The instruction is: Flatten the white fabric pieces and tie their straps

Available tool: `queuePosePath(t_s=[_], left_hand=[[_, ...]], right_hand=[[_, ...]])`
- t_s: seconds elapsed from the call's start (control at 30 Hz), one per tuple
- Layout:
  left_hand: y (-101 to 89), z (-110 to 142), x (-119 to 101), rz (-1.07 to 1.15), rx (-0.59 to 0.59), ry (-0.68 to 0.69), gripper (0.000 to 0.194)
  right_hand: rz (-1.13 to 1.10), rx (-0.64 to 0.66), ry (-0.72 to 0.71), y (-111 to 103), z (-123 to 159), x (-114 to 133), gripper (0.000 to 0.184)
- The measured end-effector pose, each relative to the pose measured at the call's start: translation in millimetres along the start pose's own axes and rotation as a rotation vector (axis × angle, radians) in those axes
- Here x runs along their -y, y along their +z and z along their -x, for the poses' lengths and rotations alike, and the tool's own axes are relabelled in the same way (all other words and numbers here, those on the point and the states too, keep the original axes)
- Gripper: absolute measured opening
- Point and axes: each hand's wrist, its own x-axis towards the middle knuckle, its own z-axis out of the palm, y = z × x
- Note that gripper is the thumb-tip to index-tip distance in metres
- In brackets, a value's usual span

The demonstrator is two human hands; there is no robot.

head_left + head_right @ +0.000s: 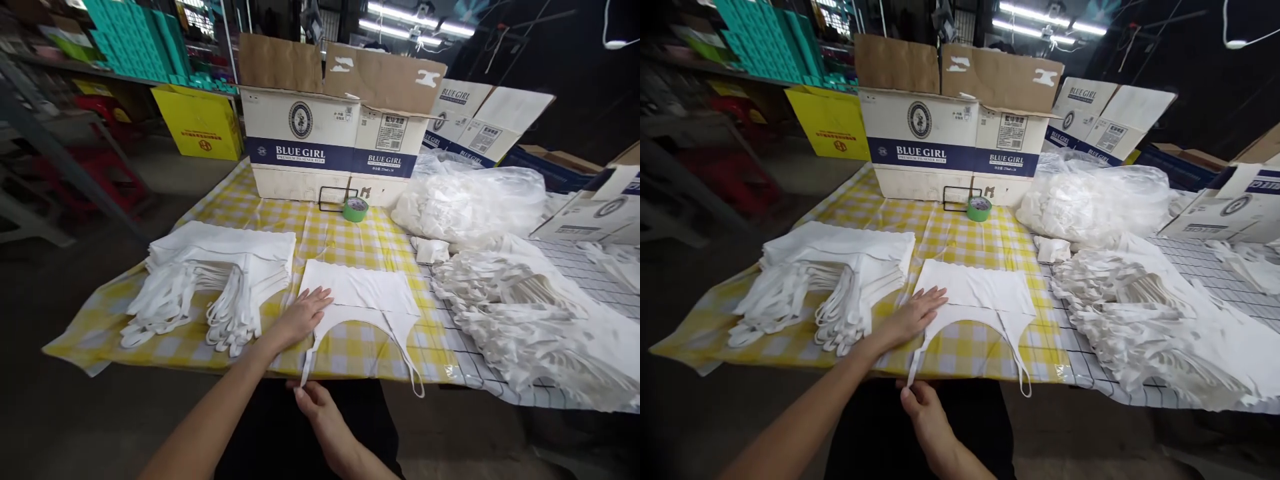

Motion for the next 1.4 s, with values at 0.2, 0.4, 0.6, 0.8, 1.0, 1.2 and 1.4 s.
queuePosePath(t_s=[0.2,0.4,0.6,0.8,1.0,1.2,1.4], left_hand=[[10.0,0.4,11.2,-0.056,-0.003,0.047,0.045],[13.8,0.8,15.8,-0.081,-0.027,0.069,0.043],[6.7,2.5,20.1,-0.064,0.089,0.102,0.056],[4.5,2.2,24.3,-0.084,0.153,0.129,0.086],[3.9,2.6,23.7,-0.119,0.191,0.145,0.094],[2.0,3.7,22.9,-0.119,0.183,0.157,0.092],[0.9,15.3,17.3,-0.092,0.102,0.133,0.088]], right_hand=[[0.448,0.019,-0.160,-30.2,57.8,-1.8,0.037],[0.626,0.081,0.065,-82.4,93.5,-8.4,0.023],[-0.233,-0.158,0.383,-59.7,37.1,-7.8,0.051],[-0.900,-0.070,0.437,-7.4,2.1,-5.4,0.053],[-0.639,-0.123,0.375,-16.7,32.2,-3.5,0.032],[0.649,-0.280,-0.317,-32.2,63.2,32.3,0.018],[1.104,-0.301,-0.556,-71.5,78.4,67.4,0.016]])
